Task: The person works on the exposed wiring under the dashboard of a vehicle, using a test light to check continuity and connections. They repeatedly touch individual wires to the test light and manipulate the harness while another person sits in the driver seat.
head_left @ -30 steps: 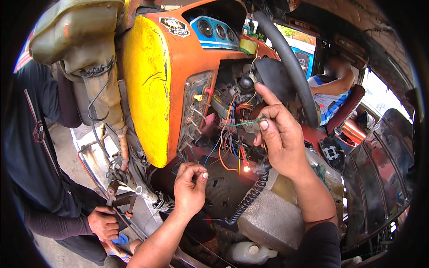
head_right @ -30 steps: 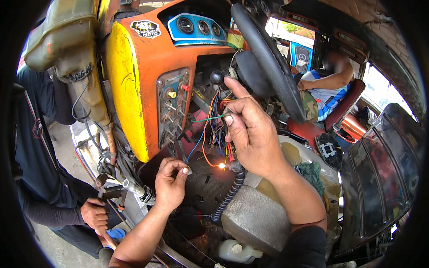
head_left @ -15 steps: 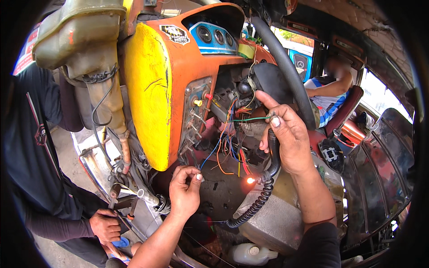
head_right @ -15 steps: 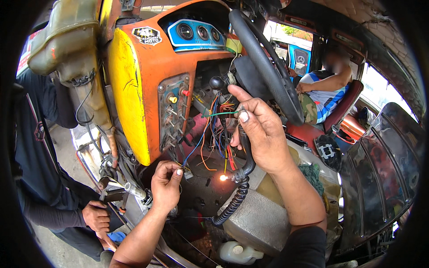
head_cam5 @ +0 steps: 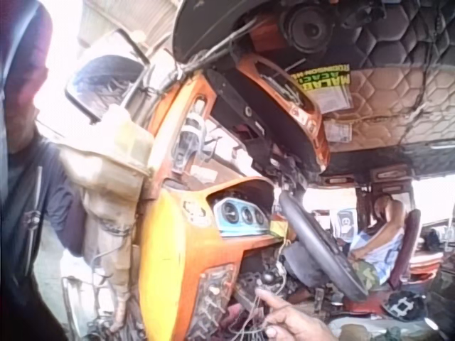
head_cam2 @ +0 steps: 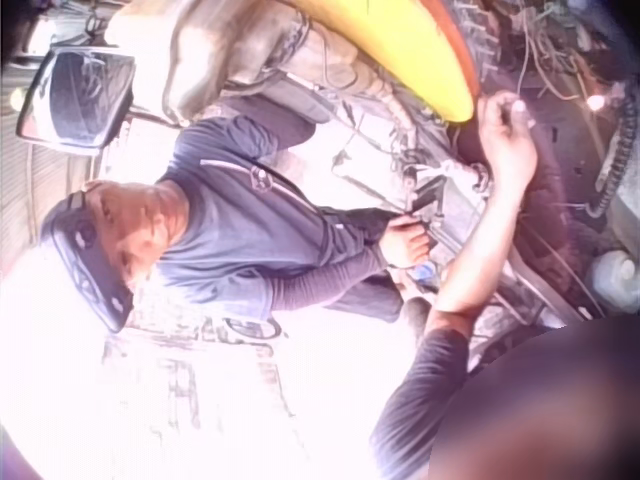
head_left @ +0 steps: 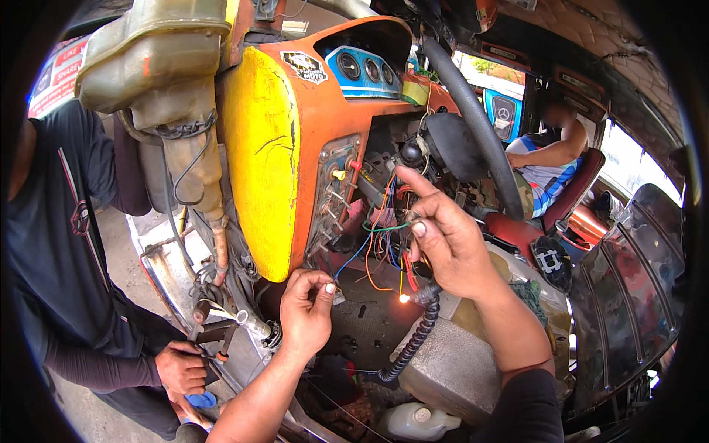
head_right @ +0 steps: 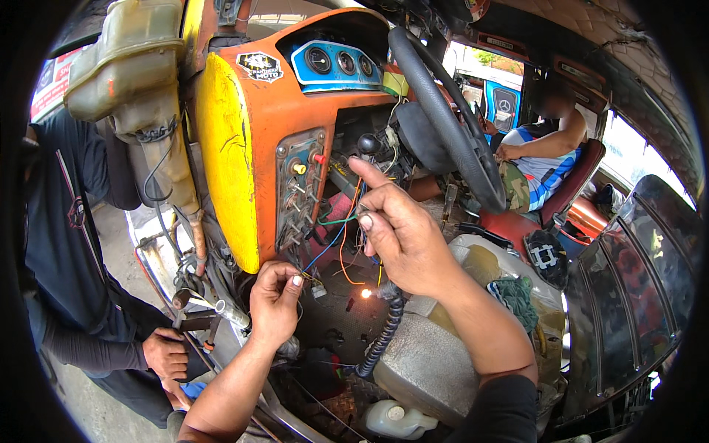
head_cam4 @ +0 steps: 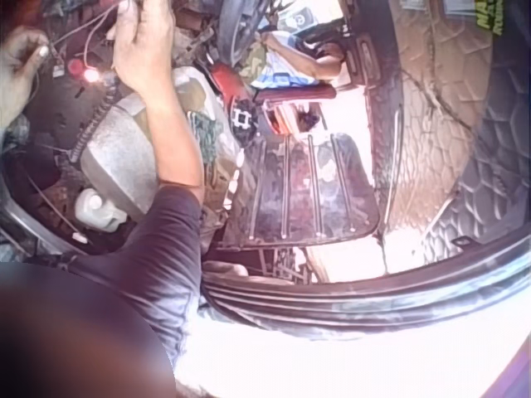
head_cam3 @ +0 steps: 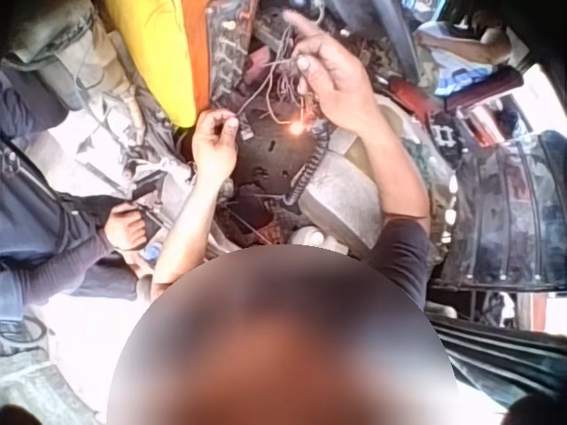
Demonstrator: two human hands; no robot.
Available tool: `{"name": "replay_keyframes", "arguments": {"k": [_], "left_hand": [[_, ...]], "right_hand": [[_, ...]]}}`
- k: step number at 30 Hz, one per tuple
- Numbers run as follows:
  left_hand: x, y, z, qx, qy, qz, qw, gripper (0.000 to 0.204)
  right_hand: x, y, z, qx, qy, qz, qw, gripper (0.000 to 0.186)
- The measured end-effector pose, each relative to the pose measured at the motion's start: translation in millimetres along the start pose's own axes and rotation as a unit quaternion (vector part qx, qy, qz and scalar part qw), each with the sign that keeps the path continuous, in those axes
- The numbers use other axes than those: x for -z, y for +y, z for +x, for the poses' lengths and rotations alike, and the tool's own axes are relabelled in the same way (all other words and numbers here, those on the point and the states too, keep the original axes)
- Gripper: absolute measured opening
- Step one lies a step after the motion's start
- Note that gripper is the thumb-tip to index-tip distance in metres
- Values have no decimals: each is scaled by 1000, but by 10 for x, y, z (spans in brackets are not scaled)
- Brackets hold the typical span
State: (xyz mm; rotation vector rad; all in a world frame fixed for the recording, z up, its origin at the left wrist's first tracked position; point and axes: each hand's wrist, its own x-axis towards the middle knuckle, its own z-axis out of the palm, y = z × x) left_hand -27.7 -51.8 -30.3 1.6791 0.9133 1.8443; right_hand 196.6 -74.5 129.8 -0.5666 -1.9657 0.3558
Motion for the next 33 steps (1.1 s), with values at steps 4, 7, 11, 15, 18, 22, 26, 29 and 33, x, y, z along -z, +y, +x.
{"name": "replay_keyframes", "arguments": {"k": [4,7,11,15,18,22,26,29,33], "left_hand": [[1,-7,-12,12,1,-8,1000,8],[7,-24,-21,7,2,-14,1000,8],[46,-19,-9,1,1,0,1000,9],[76,107,34,-28,-21,27,999,9],[104,272,123,-99,-52,83,990,12],[118,500,251,-147,-95,114,978,16],[134,663,404,-182,-133,125,966,16],[138,752,491,-169,-183,109,962,15],[93,806,609,-219,-210,126,944,13]], "right_hand": [[-24,73,109,8,4,-50,999,6],[-45,99,152,15,24,-55,998,4],[-6,77,176,17,76,-57,995,1],[101,1,138,-11,29,-20,999,6],[126,-43,106,-31,24,-36,999,8],[60,-64,73,-60,23,-35,997,2],[-10,-40,45,-60,18,-48,997,0],[-37,14,41,-35,-4,-85,996,5],[-121,110,38,-12,-26,-60,998,7]]}}
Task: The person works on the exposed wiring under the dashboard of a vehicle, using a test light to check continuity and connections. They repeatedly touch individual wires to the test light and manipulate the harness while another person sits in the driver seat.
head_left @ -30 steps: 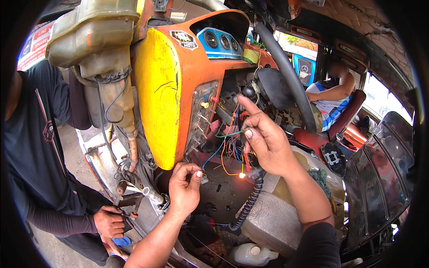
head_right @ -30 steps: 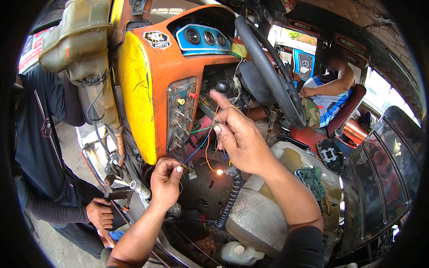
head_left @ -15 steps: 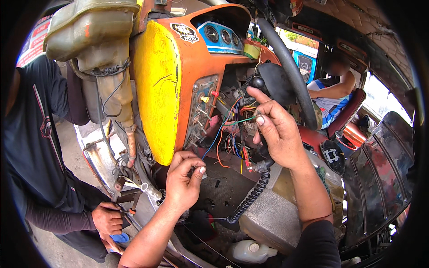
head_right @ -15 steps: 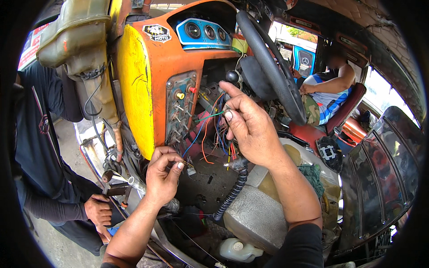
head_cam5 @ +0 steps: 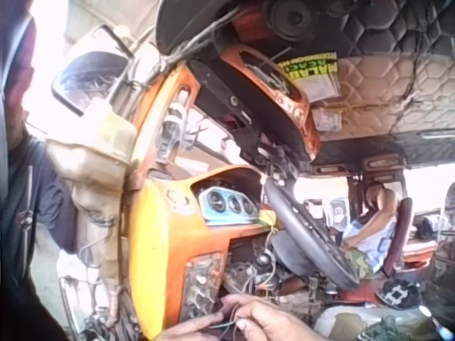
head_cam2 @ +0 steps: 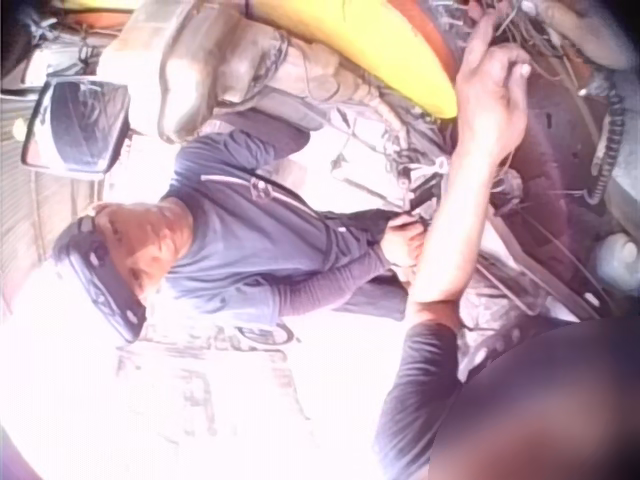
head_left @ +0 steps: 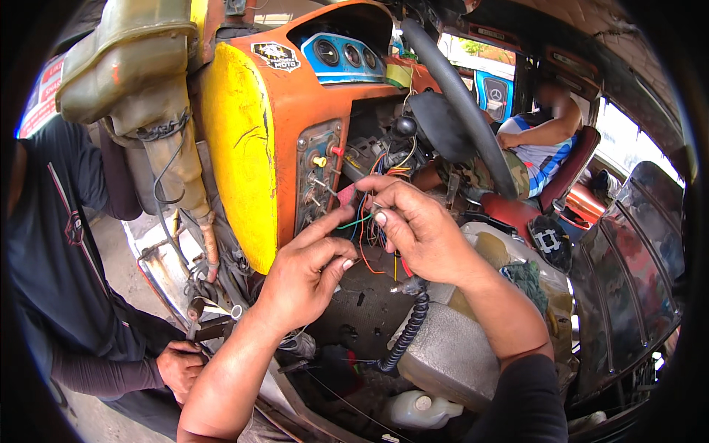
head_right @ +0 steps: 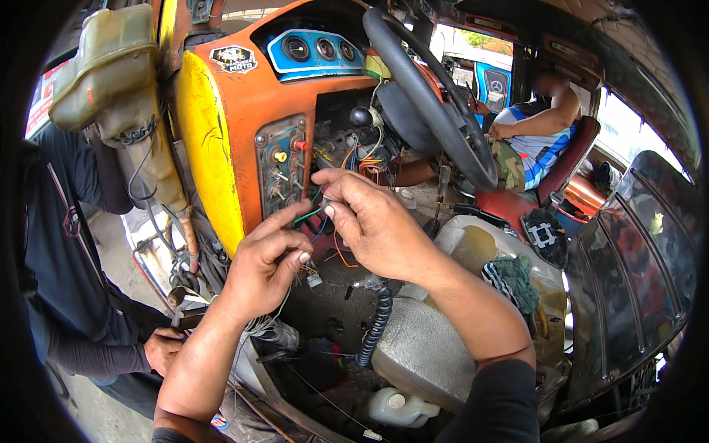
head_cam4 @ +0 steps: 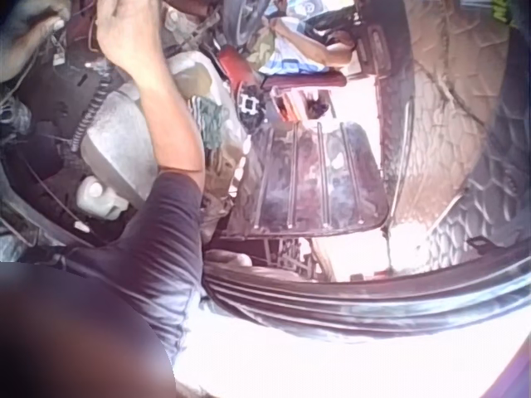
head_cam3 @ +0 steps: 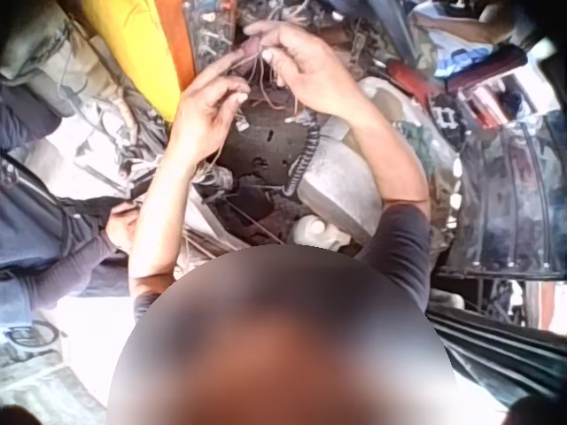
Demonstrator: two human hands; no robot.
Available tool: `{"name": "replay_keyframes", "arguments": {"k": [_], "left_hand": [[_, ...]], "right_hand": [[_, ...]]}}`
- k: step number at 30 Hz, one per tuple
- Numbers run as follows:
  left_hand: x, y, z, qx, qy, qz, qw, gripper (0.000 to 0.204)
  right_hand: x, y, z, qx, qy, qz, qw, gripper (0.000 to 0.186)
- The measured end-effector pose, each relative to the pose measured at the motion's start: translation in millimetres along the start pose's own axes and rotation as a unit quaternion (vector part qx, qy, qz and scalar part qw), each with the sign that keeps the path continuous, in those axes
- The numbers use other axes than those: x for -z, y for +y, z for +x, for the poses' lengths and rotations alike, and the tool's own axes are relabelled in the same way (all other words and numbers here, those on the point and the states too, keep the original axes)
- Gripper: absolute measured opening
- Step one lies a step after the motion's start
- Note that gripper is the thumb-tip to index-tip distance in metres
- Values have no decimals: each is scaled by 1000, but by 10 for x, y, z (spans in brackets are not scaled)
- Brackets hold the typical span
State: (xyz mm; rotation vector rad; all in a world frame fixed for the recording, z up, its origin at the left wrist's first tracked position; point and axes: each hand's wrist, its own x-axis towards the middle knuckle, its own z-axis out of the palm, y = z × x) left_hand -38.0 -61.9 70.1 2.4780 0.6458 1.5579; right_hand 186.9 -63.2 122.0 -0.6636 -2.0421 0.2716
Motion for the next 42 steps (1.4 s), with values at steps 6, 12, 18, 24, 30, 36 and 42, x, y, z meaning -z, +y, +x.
{"name": "replay_keyframes", "arguments": {"k": [6,12,18,24,30,36,42], "left_hand": [[16,-20,69,25,-25,-15,999,12],[33,-53,56,15,-31,-3,999,13],[39,-102,57,21,-18,-7,1000,12],[69,-184,45,35,11,-18,999,12],[102,-231,35,29,10,-18,999,12],[141,-279,20,13,-4,-15,1000,13],[151,-298,8,12,-2,-42,999,15]], "right_hand": [[-13,23,-33,-48,-10,25,998,8],[-48,52,-61,-137,-8,99,986,10],[-58,92,-85,-146,7,143,979,13],[153,164,-163,-192,-36,202,960,20],[-683,400,-679,-441,-222,333,803,21],[-1108,1003,-987,-557,-71,373,739,19],[-1102,1097,-814,-535,38,355,766,18]]}}
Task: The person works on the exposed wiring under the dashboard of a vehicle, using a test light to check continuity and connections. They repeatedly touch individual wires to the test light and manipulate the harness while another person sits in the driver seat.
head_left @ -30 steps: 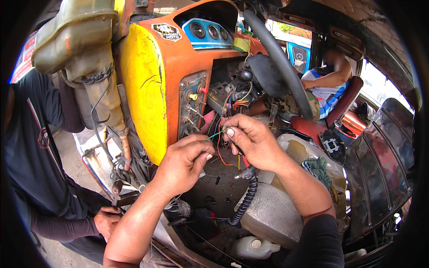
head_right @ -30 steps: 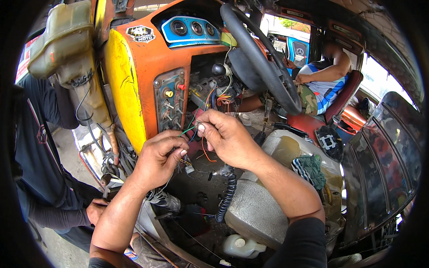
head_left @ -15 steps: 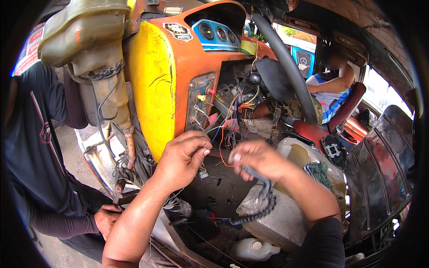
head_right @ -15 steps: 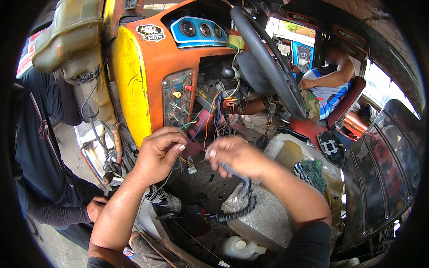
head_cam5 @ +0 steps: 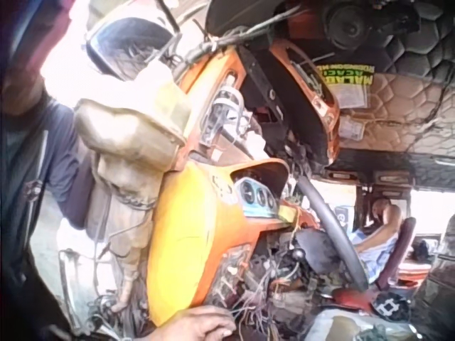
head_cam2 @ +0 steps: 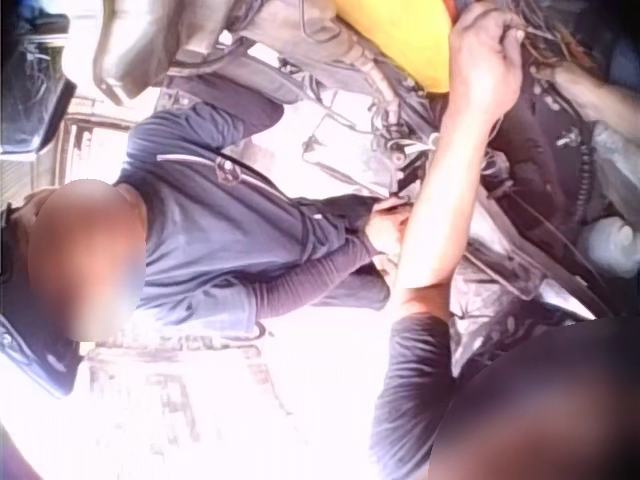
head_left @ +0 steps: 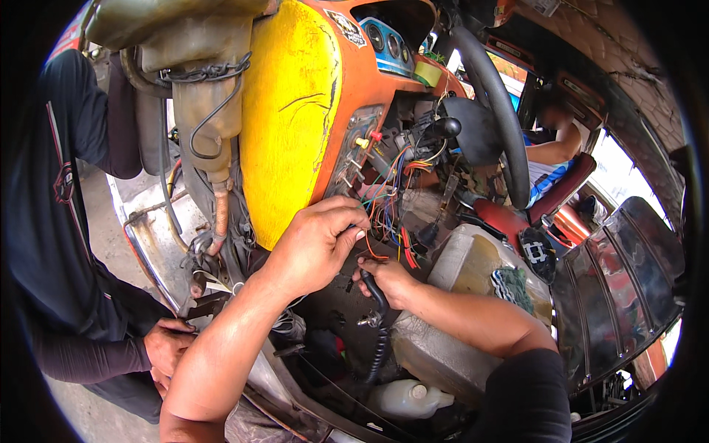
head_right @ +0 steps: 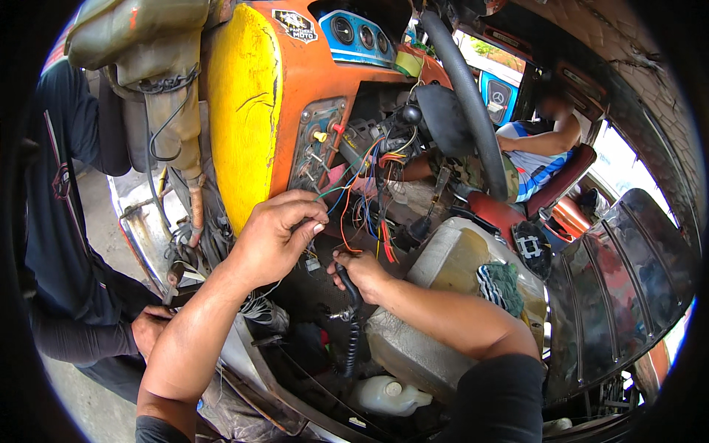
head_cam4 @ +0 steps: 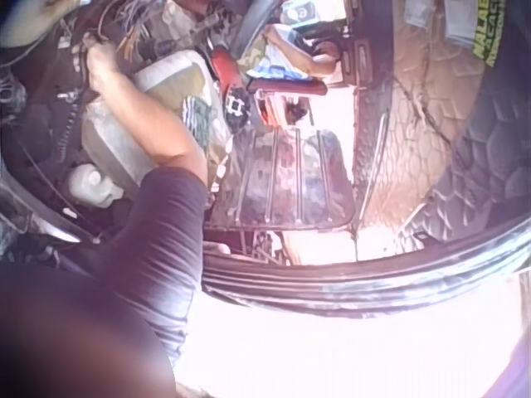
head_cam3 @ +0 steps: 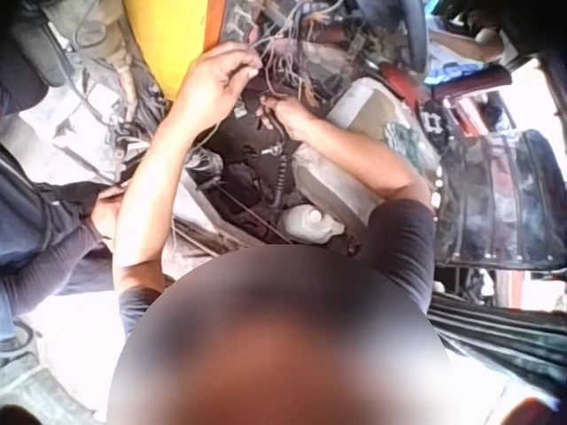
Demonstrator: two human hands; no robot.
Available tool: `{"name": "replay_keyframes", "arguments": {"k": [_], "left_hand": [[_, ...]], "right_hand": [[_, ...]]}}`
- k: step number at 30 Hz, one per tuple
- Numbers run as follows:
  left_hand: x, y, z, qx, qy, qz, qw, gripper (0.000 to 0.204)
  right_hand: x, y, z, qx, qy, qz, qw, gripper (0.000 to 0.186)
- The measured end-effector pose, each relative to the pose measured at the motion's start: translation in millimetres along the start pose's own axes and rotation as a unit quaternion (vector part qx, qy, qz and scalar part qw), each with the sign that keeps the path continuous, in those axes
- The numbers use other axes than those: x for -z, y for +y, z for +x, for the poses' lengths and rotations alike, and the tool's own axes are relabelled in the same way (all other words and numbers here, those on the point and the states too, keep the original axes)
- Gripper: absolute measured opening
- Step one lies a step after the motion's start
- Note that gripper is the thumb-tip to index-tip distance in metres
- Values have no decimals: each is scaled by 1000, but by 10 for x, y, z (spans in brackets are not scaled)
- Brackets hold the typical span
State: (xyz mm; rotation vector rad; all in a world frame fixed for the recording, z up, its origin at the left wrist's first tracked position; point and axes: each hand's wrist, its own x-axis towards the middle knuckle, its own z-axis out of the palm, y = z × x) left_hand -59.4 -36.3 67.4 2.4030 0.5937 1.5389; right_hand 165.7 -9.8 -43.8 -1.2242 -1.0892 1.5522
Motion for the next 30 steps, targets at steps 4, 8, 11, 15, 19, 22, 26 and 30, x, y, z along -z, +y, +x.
{"name": "replay_keyframes", "arguments": {"k": [4,8,11,15,19,22,26,30], "left_hand": [[-4,-3,-7,-2,7,-8,1000,12],[-14,-33,-1,-8,10,-26,1000,15],[-24,-40,-11,-11,13,-25,1000,15],[-10,-26,-17,-6,9,-14,1000,15],[-24,-13,2,1,7,-4,1000,13],[-31,-12,-2,11,5,-2,1000,12],[-39,6,-3,-5,14,25,1000,12],[-53,38,18,17,4,9,1000,11]], "right_hand": [[-16,-13,70,-9,0,-3,1000,12],[18,6,126,-9,5,-13,1000,11],[10,14,132,-6,11,-21,1000,12],[9,15,128,9,6,-26,1000,15],[29,25,131,-3,5,-19,1000,14],[40,15,122,4,-12,-28,1000,10],[20,-4,97,-11,-15,-40,999,12],[19,-4,91,-10,-38,-41,998,16]]}}
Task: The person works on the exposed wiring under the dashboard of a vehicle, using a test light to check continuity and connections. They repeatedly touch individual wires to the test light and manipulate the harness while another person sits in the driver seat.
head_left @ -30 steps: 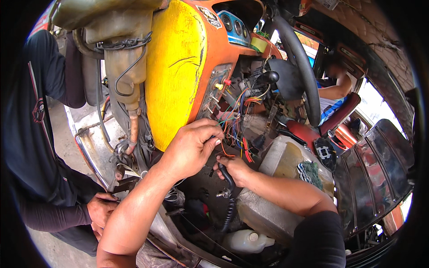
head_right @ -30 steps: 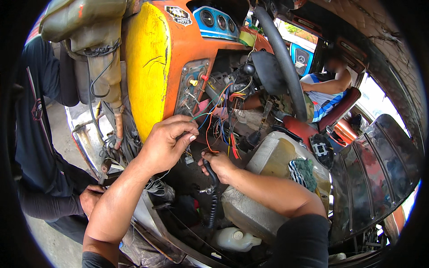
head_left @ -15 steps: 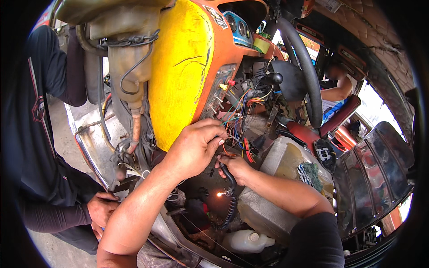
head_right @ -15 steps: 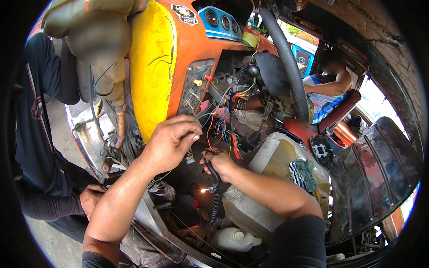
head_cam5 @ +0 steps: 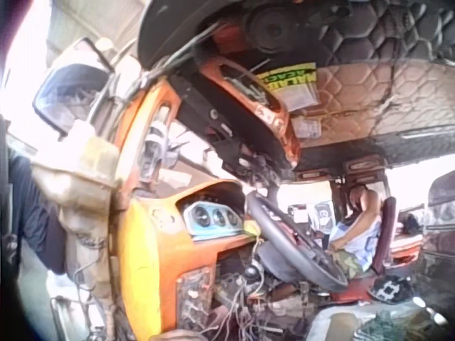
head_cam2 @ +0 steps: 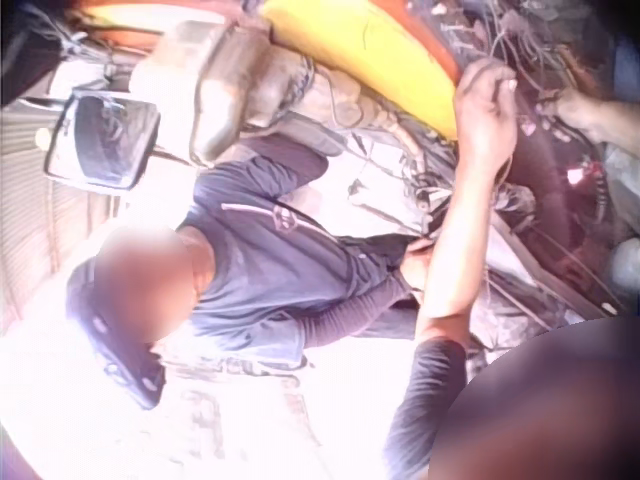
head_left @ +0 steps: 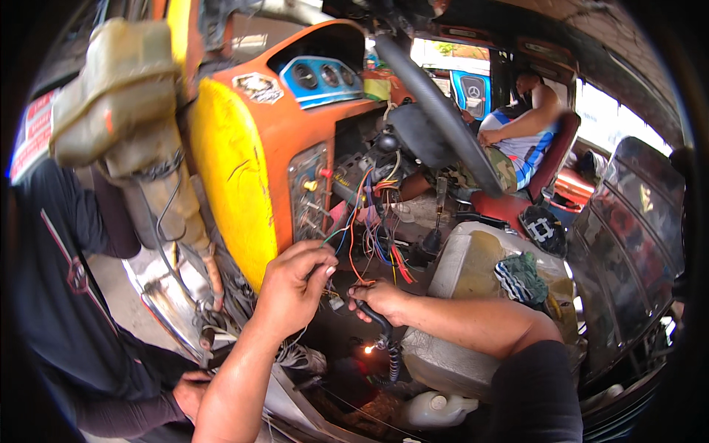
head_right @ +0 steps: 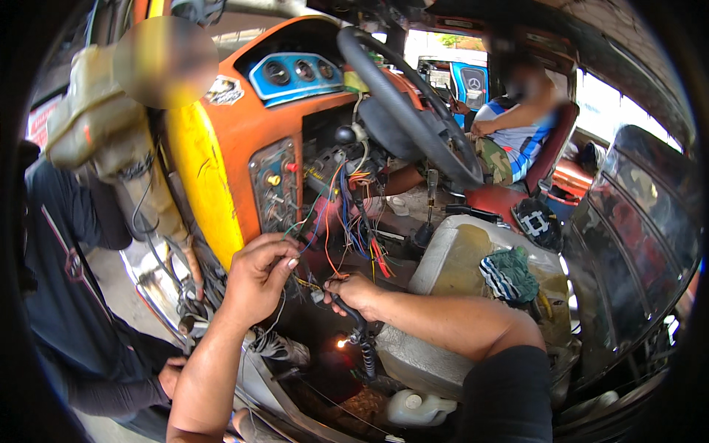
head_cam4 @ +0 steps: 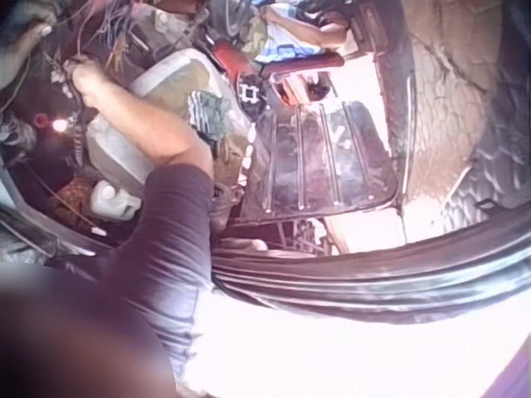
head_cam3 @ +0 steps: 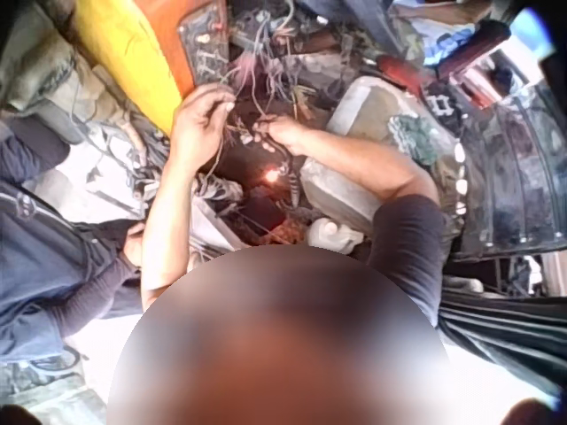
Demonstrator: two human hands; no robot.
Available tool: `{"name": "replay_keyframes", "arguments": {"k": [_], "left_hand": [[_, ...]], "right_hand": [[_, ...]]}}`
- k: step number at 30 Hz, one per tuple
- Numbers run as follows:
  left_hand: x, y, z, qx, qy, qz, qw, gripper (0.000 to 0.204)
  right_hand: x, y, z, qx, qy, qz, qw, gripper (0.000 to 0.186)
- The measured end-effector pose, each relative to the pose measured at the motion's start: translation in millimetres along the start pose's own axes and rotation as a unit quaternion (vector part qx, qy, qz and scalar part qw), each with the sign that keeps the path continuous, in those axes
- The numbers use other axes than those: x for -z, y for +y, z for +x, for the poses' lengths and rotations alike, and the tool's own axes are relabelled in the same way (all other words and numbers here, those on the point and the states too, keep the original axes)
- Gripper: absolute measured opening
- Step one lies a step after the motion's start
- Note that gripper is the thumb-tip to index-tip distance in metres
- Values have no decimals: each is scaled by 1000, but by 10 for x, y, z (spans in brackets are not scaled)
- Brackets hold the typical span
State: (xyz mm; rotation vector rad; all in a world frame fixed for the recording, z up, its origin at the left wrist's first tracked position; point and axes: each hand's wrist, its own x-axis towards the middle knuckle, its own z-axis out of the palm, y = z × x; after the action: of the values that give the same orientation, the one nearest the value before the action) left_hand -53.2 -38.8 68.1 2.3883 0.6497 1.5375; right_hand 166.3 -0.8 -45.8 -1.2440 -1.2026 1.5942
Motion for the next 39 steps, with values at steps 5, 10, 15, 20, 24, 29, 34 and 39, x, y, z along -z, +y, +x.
{"name": "replay_keyframes", "arguments": {"k": [5,10,15,20,24,29,34,39], "left_hand": [[-30,29,1,7,0,39,999,13],[-68,39,-5,51,-6,44,998,14],[-74,17,-2,31,-12,70,997,13],[-77,12,-12,35,-12,68,997,13],[-68,25,-14,42,-14,67,997,13],[-81,1,-27,36,-10,69,997,13],[-88,1,-25,38,-10,59,998,13],[-86,12,-25,38,-10,55,998,14]], "right_hand": [[24,20,26,19,-48,-9,999,19],[20,10,-14,41,-61,-15,997,20],[6,-22,-39,52,-60,-35,996,22],[-4,-31,-24,53,-58,-25,997,21],[-11,-41,-31,41,-51,-19,998,21],[-7,-28,-30,45,-54,-18,997,21],[-1,-24,-17,48,-57,-22,997,21],[2,-42,-31,47,-59,-26,997,21]]}}
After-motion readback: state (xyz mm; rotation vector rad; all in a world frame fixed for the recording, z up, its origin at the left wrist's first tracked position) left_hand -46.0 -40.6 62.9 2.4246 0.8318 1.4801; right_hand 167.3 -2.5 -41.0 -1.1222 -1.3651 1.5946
